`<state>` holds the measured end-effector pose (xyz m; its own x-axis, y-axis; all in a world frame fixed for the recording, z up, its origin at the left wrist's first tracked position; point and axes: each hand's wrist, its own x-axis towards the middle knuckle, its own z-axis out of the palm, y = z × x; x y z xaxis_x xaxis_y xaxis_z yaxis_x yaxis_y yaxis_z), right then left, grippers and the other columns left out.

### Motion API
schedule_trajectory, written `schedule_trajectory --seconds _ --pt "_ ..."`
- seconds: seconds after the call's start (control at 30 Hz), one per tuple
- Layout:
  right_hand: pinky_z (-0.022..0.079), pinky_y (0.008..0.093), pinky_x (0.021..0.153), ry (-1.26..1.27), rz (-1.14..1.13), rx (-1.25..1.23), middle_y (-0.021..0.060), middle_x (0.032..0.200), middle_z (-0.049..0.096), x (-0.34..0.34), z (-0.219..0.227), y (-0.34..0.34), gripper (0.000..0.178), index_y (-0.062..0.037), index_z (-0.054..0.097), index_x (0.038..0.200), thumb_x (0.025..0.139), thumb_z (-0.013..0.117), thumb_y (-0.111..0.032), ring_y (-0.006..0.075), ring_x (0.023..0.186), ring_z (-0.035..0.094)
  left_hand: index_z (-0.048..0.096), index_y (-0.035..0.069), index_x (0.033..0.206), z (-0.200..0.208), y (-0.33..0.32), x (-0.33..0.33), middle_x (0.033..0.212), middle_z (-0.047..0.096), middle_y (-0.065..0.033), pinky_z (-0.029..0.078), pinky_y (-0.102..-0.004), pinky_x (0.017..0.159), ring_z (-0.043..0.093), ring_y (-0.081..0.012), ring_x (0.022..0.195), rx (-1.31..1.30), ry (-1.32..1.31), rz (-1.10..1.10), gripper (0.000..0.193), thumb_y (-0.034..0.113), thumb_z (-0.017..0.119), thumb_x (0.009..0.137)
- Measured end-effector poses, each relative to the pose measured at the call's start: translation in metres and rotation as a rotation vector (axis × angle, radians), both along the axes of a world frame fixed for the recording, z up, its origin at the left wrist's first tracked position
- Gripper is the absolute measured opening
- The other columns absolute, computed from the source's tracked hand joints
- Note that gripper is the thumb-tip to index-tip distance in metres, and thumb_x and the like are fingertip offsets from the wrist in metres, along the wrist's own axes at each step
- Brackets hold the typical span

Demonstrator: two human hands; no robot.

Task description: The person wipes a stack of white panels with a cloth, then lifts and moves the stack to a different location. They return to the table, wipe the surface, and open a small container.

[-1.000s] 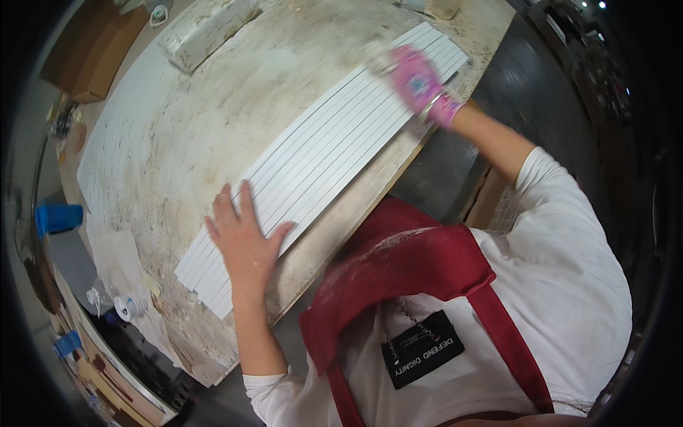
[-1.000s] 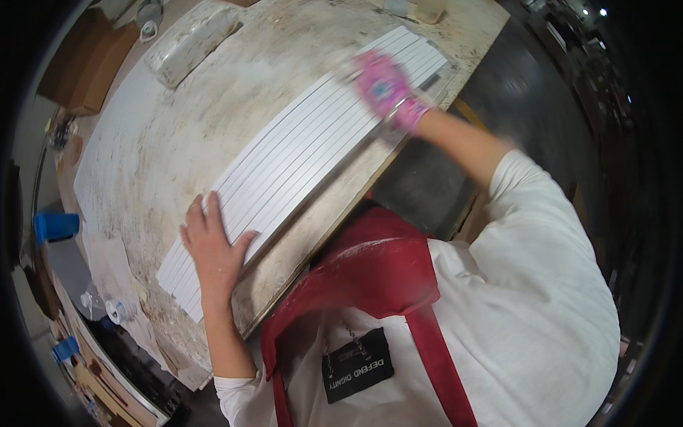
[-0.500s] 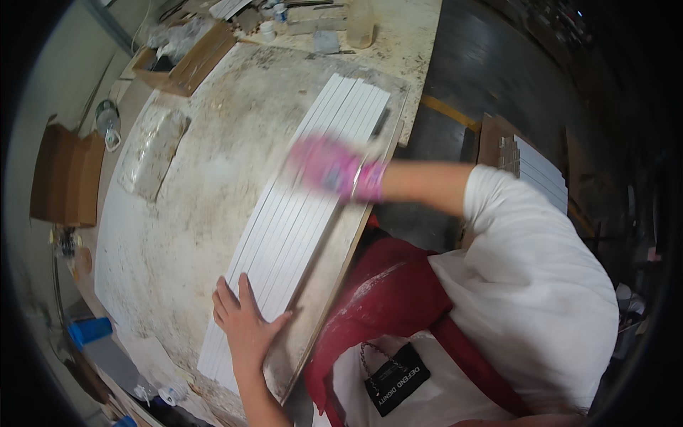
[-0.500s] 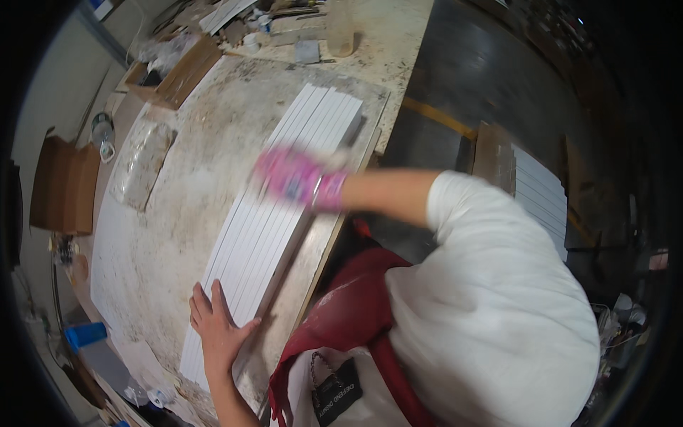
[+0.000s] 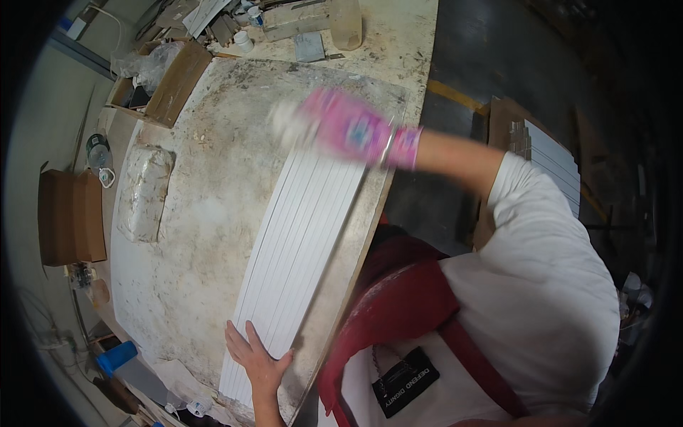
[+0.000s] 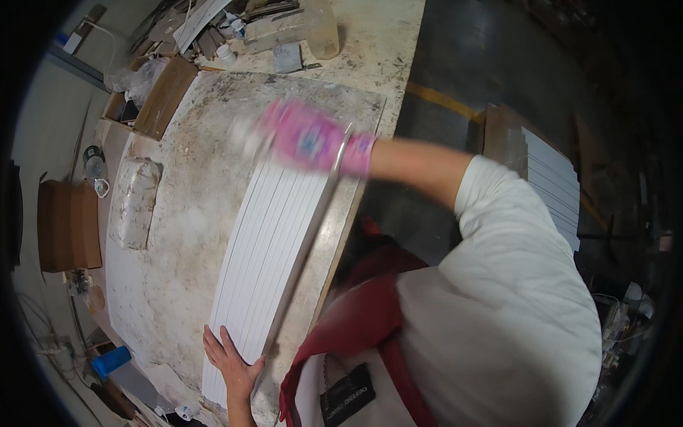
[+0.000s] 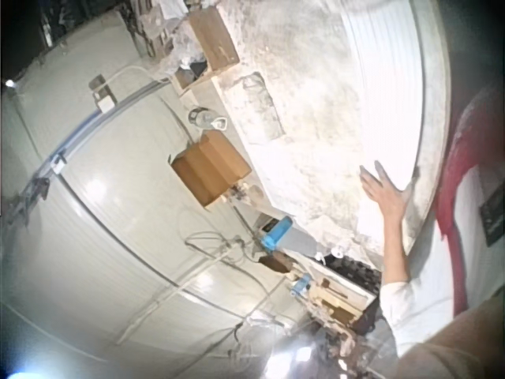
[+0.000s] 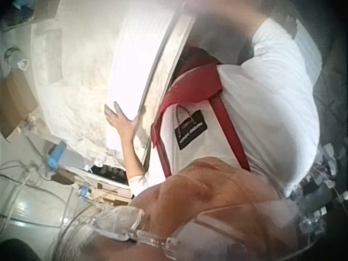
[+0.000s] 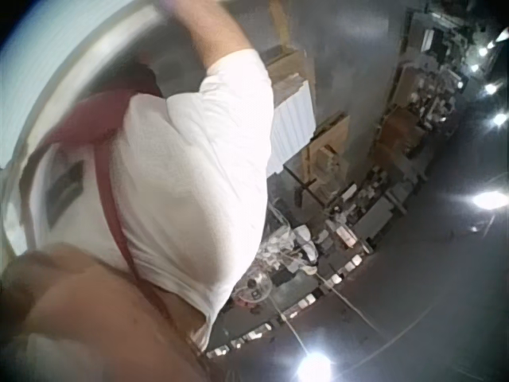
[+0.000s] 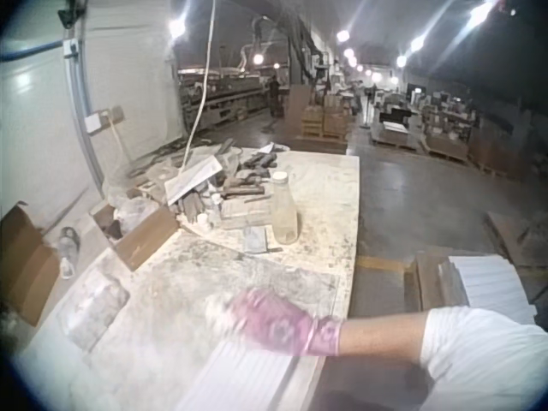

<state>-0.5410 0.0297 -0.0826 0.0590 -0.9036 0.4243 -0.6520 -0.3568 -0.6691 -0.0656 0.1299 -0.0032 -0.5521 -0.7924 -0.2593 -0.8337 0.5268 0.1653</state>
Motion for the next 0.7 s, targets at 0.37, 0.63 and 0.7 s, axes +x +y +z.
schedule_trajectory --seconds 0.37,0.63,0.7 --pt "0.051 0.0351 0.084 0.337 -0.204 0.388 0.0147 0.103 0.060 -0.062 0.105 -0.011 0.026 -0.0074 0.057 0.110 0.091 0.045 -0.022 0.0260 0.087 0.063 0.024 0.005 0.142 -0.004 -0.003 0.014 0.147 0.010 -0.0320 0.015 -0.0636 0.102 0.014 -0.0521 0.131 -0.045 -0.008 -0.046 0.103 0.072 0.055 0.071" --pt "0.048 0.0309 0.085 -0.208 -0.074 0.230 0.0134 0.106 0.059 -0.066 -0.018 -0.022 0.033 -0.0075 0.059 0.106 0.094 0.041 -0.033 0.0162 0.100 0.057 0.022 0.007 0.145 -0.013 -0.001 0.013 0.146 0.011 -0.0328 0.015 -0.0640 0.101 0.015 -0.0528 0.131 -0.060 0.037 -0.066 0.105 0.075 0.052 0.071" --pt "0.048 0.0299 0.084 -0.182 -0.363 0.804 0.0085 0.105 0.061 -0.135 0.020 -0.027 0.030 -0.0060 0.058 0.109 0.091 0.048 -0.028 0.0179 0.099 0.058 0.024 0.005 0.143 -0.007 0.002 0.011 0.145 0.017 -0.0315 0.016 -0.0612 0.102 0.019 -0.0503 0.130 -0.008 0.039 -0.023 0.101 0.072 0.053 0.074"
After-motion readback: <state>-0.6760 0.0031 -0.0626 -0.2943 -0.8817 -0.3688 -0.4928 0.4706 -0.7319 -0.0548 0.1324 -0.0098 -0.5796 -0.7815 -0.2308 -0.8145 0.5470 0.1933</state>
